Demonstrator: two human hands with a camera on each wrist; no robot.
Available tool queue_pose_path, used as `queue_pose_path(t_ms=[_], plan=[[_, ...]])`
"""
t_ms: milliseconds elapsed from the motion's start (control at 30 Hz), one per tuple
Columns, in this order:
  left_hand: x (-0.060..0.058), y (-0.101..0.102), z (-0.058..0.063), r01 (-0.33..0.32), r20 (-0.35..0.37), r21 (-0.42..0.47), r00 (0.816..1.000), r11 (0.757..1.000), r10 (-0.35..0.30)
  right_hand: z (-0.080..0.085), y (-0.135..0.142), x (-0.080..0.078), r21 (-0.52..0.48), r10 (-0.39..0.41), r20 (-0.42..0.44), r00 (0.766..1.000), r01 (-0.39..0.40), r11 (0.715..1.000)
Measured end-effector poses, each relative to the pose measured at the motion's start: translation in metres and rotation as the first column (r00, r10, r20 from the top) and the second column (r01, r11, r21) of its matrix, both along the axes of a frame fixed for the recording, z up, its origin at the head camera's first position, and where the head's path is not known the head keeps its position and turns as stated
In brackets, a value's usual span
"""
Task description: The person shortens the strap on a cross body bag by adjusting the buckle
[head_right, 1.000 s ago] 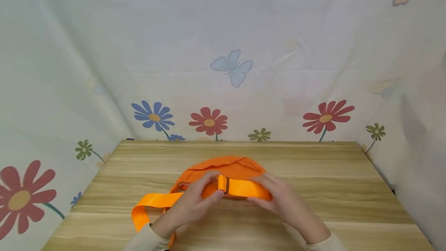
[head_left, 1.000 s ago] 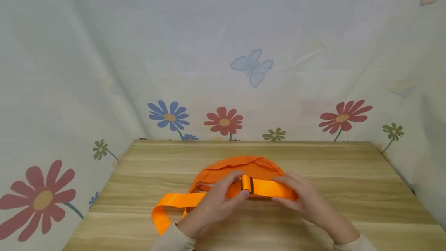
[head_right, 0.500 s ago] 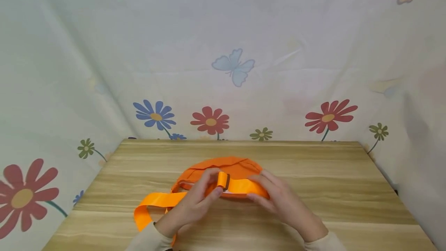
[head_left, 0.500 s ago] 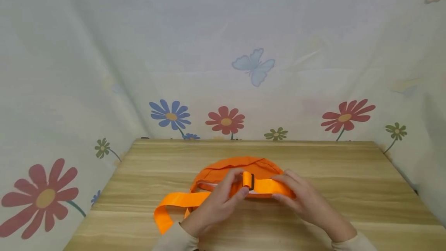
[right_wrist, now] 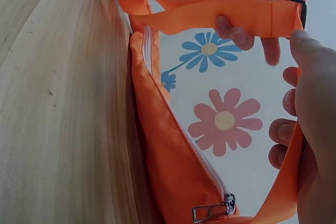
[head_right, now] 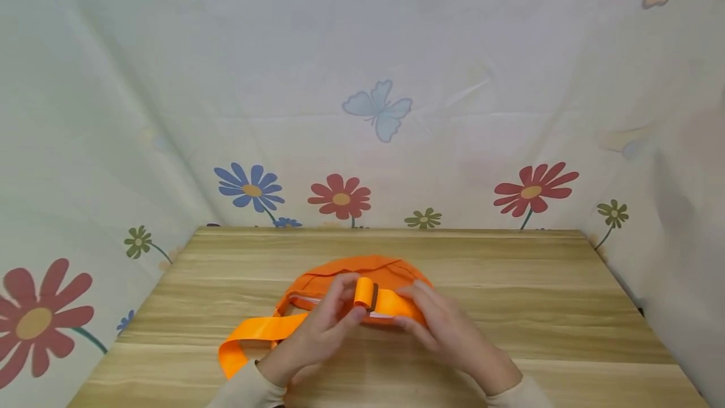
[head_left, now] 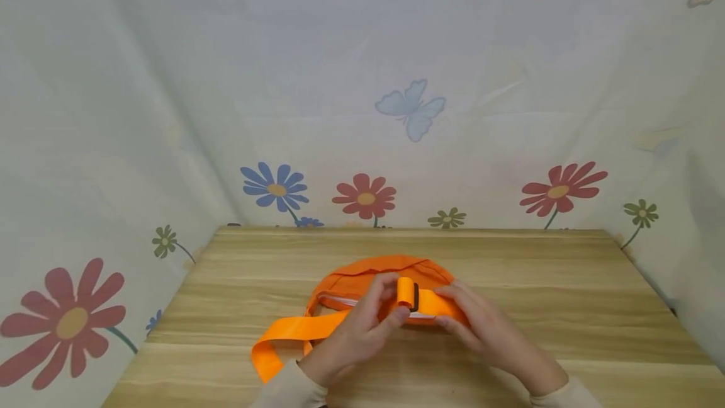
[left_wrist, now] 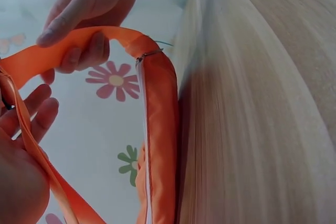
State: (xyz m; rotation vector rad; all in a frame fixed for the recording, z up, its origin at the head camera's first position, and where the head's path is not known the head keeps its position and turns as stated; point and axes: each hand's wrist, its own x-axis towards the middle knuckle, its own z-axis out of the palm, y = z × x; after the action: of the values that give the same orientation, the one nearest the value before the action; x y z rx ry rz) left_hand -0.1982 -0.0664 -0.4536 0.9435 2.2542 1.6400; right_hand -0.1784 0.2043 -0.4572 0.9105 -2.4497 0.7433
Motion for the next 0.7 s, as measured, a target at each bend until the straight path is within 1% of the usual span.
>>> queue_pose_path(t_ms=[67,167,267,400,467,567,700], plan=[[0.001,0.0,0.0,-0.008,-0.003,-0.025,1.0,1.0,0.008,0.001,-0.001,0.001,-0.004,0.002,0.024,1.0,-0.002,1.0],[0.0,0.001,0.0,-0.016,-0.037,-0.064,0.999,0.998,0.014,0.003,-0.003,0.001,-0.011,0.015,0.014,1.0,-0.015,1.0],[-0.001,0.003,0.0,-0.02,-0.08,-0.102,0.997,0.995,0.012,0.004,-0.003,-0.001,-0.026,0.055,-0.032,0.998,-0.055,0.998],[-0.002,0.005,0.001,-0.026,-0.141,-0.148,0.99,0.989,0.005,0.006,-0.005,-0.003,-0.045,0.122,-0.092,0.988,-0.127,0.991],[-0.002,0.006,0.002,-0.032,-0.167,-0.161,0.986,0.987,0.005,0.006,-0.005,-0.003,-0.043,0.139,-0.115,0.984,-0.145,0.989],[-0.002,0.008,0.002,-0.044,-0.182,-0.164,0.983,0.985,0.013,0.006,-0.006,-0.003,-0.021,0.13,-0.135,0.982,-0.134,0.991],[-0.001,0.011,0.003,-0.076,-0.174,-0.186,0.984,0.98,0.043,0.007,-0.005,-0.002,0.01,0.11,-0.134,0.985,-0.11,0.994]])
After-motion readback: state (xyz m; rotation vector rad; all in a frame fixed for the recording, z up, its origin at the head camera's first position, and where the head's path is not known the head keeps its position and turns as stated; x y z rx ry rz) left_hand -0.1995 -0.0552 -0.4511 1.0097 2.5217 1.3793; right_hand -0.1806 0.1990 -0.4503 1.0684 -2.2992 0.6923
